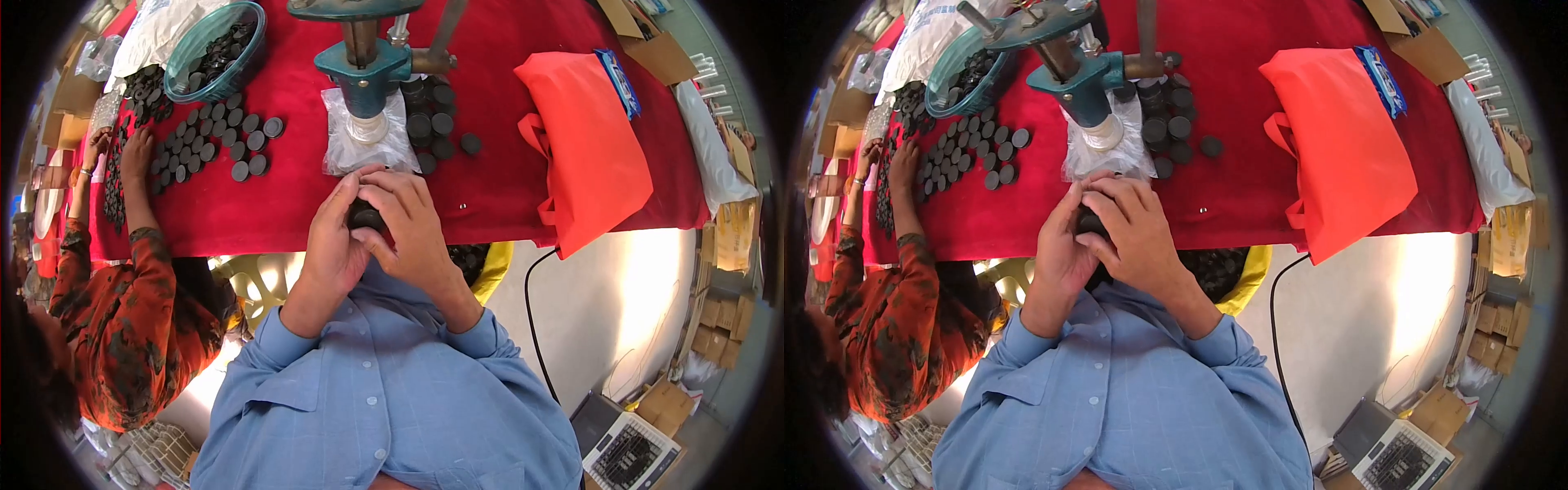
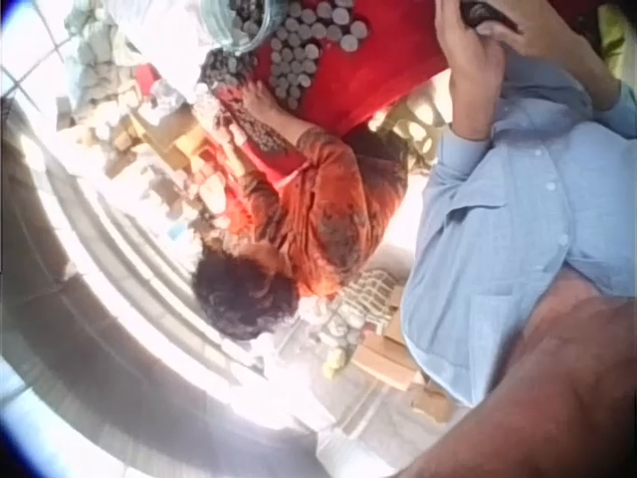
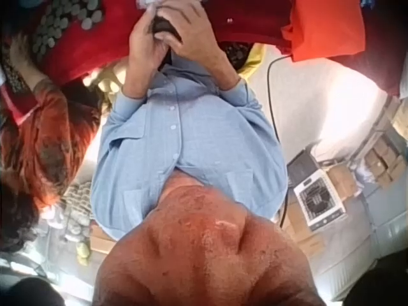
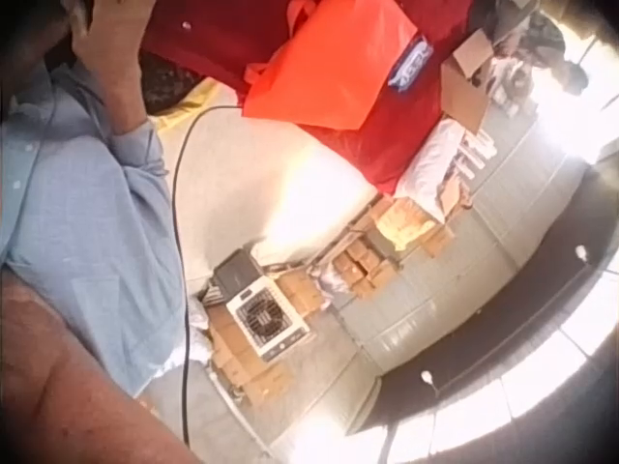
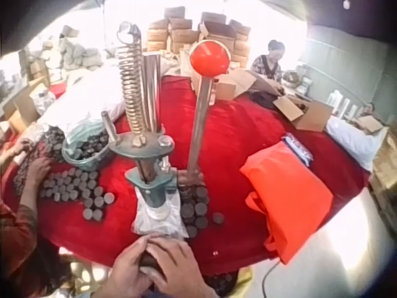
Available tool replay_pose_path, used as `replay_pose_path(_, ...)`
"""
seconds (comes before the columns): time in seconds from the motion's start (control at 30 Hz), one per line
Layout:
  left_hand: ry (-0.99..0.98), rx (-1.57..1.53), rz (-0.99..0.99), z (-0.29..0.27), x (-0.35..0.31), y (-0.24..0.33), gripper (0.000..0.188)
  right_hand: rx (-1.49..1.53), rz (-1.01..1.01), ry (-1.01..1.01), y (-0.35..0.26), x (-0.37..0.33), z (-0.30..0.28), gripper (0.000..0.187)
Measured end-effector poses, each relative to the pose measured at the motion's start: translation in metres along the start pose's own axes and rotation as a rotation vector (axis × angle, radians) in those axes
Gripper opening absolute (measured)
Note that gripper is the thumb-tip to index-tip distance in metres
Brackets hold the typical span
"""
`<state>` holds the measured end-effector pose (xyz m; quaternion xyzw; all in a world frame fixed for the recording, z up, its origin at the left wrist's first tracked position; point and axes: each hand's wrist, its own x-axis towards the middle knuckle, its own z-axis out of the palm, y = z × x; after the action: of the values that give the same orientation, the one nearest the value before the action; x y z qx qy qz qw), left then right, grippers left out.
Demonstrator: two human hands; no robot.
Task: The person assembles or shapes small plastic discs using a manual press.
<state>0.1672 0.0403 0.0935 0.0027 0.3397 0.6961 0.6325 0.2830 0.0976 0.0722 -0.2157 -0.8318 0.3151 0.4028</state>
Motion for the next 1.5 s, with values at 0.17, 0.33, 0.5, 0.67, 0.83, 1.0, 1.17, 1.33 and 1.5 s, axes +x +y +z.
replay_pose_path(0.17,-0.106,-0.06,-0.115,-0.015,0.004,-0.019,0.038,-0.145,0.062,-0.118,0.008,-0.02,-0.016,0.051)
replay_pose_path(0.33,-0.283,-0.033,-0.083,-0.009,0.003,-0.023,0.04,-0.028,0.102,0.006,0.015,-0.025,-0.026,0.045)
replay_pose_path(0.5,-0.19,0.006,-0.074,-0.002,0.0,-0.018,0.045,0.138,0.206,0.054,0.016,-0.026,-0.032,0.042)
replay_pose_path(0.67,-0.215,0.032,-0.079,-0.003,-0.002,-0.024,0.047,0.145,0.253,0.014,0.012,-0.025,-0.04,0.047)
replay_pose_path(0.83,-0.249,0.282,-0.168,0.005,-0.005,-0.037,0.052,0.078,0.266,-0.033,0.021,-0.033,-0.064,0.043)
replay_pose_path(1.0,-0.311,0.624,-0.138,0.006,0.001,-0.034,0.041,0.214,0.596,-0.077,0.018,-0.063,-0.112,0.037)
replay_pose_path(1.17,-0.267,0.866,0.252,-0.014,0.022,-0.022,0.025,-0.14,0.659,-0.23,0.011,-0.086,-0.138,0.036)
replay_pose_path(1.33,-0.176,0.815,0.263,-0.027,0.023,-0.01,0.022,-0.248,0.792,-0.165,0.004,-0.088,-0.141,0.033)
replay_pose_path(1.5,-0.119,0.818,0.3,-0.032,0.022,-0.002,0.021,-0.358,0.694,-0.096,0.013,-0.089,-0.147,0.028)
